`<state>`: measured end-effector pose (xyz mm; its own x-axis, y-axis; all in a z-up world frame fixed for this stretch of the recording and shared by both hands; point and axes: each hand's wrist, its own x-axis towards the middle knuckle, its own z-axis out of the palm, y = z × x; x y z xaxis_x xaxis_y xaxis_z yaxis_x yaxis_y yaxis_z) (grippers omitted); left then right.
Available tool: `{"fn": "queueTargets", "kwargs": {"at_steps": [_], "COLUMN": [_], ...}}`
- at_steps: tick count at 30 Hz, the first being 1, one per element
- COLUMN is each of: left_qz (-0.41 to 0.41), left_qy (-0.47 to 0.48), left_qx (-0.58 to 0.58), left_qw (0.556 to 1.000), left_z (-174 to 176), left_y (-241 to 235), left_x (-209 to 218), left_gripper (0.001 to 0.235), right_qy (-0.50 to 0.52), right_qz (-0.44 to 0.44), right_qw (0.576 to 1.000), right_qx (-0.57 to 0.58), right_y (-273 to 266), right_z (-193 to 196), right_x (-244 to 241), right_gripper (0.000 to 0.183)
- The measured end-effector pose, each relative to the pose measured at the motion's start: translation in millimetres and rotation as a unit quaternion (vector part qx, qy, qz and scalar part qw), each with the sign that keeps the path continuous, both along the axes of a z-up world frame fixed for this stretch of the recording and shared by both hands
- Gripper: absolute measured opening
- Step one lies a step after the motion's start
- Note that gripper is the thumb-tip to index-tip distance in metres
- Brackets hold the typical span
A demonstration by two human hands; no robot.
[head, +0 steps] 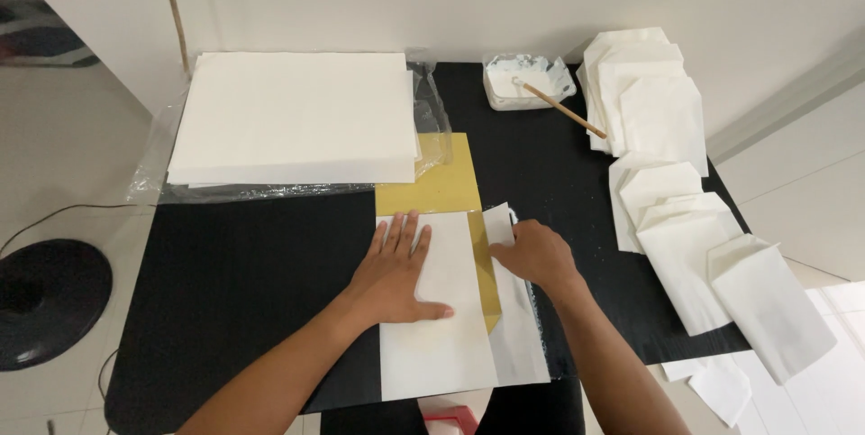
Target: The person places a white sheet of paper onto a yellow template on a black table. They then use a brush to apply white glue along the edge of the paper, smoothing it down with their hand.
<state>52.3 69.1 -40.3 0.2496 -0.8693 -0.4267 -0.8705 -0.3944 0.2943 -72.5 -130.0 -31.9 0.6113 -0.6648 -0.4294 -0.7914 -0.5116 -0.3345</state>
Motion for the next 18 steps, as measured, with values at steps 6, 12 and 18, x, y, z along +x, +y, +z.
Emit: {"fn": "queueTargets", "kwargs": {"at_steps": [6,12,18], "left_qz": [-0.008,-0.022,-0.059], "left_qy": [0.014,0.014,0.01], "left_qx": [-0.003,-0.02,-0.038], "left_qw": [1.0,0.999,0.997], "left_z": [2.2,5.9,0.3], "left_y": [2.1,0.8,-2.6], "left_x": [-2.4,-12.2,-13.9], "left_gripper": [0.119,0.111,0.12], "right_qy": [-0.197,-0.409,-0.57], "right_qz": [-0.101,-0.244,-0.239], "right_qw": [0.952,0.798,0.67], "right_qx": [0.212,0.369,0.411], "right_y": [28.3,59.4,52.2], "right_z": [16.0,-4.8,-62.9], "right_x": [-23.9,-49.2,-46.8], "right_gripper": [0.03,0.043,0.076]}}
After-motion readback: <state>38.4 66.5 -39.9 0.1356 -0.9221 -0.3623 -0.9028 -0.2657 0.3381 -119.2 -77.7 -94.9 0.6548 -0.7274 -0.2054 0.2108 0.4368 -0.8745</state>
